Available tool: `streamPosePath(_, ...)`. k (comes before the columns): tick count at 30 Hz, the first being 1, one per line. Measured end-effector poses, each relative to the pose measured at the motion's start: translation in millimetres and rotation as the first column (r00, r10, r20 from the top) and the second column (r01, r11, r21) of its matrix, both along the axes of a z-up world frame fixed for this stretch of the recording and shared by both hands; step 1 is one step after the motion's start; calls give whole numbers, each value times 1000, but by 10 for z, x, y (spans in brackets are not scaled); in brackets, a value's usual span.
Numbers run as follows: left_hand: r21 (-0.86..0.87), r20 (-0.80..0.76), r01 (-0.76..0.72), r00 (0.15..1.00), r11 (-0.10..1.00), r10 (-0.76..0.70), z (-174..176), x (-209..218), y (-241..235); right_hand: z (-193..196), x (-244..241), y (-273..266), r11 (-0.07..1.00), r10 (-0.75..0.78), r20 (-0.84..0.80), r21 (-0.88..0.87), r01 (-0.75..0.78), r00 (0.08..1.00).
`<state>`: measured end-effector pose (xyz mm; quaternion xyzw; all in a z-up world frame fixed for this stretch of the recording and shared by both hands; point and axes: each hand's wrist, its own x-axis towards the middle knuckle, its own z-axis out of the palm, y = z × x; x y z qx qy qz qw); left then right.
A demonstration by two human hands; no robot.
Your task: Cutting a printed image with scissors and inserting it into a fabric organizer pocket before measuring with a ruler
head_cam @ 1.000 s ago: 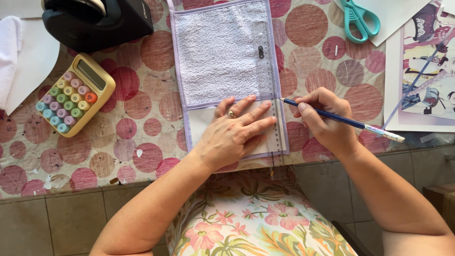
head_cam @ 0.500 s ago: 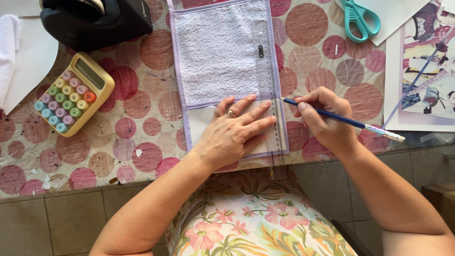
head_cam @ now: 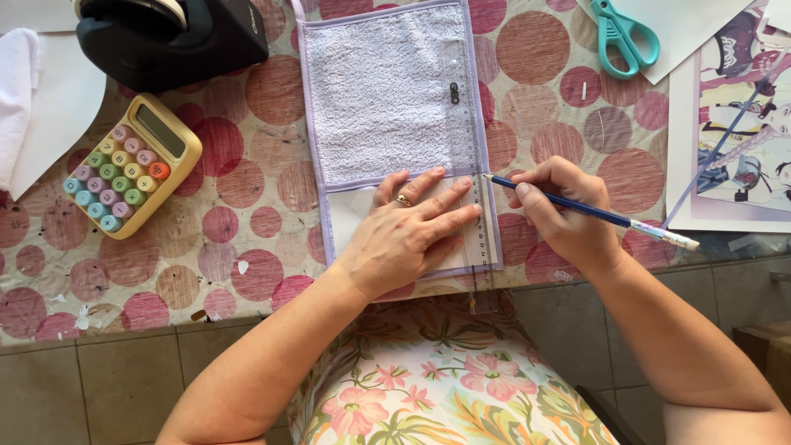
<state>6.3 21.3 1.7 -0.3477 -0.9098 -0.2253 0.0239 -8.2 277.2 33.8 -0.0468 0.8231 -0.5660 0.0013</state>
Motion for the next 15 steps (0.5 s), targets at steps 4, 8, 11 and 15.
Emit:
streamPosePath(4, 2, -4, -1, 1000, 1000, 1, 9, -1, 0, 16, -3, -9, 1000, 1, 3, 14, -1, 1000)
streamPosePath(8, 0, -9, -2, 1000, 1000, 2, 14, -6, 5, 8, -6, -17, 1000, 5, -2, 27, -5, 1000)
streamPosePath(11, 4, -1, 1, 1000, 1000, -1, 12, -5, 9, 8, -9, -19, 999, 8, -5, 38, -8, 1000)
streamPosePath(15, 9, 14, 2, 1000, 1000, -2, 27, -5, 7, 33, -10, -26, 999, 26, -17, 39, -26, 1000)
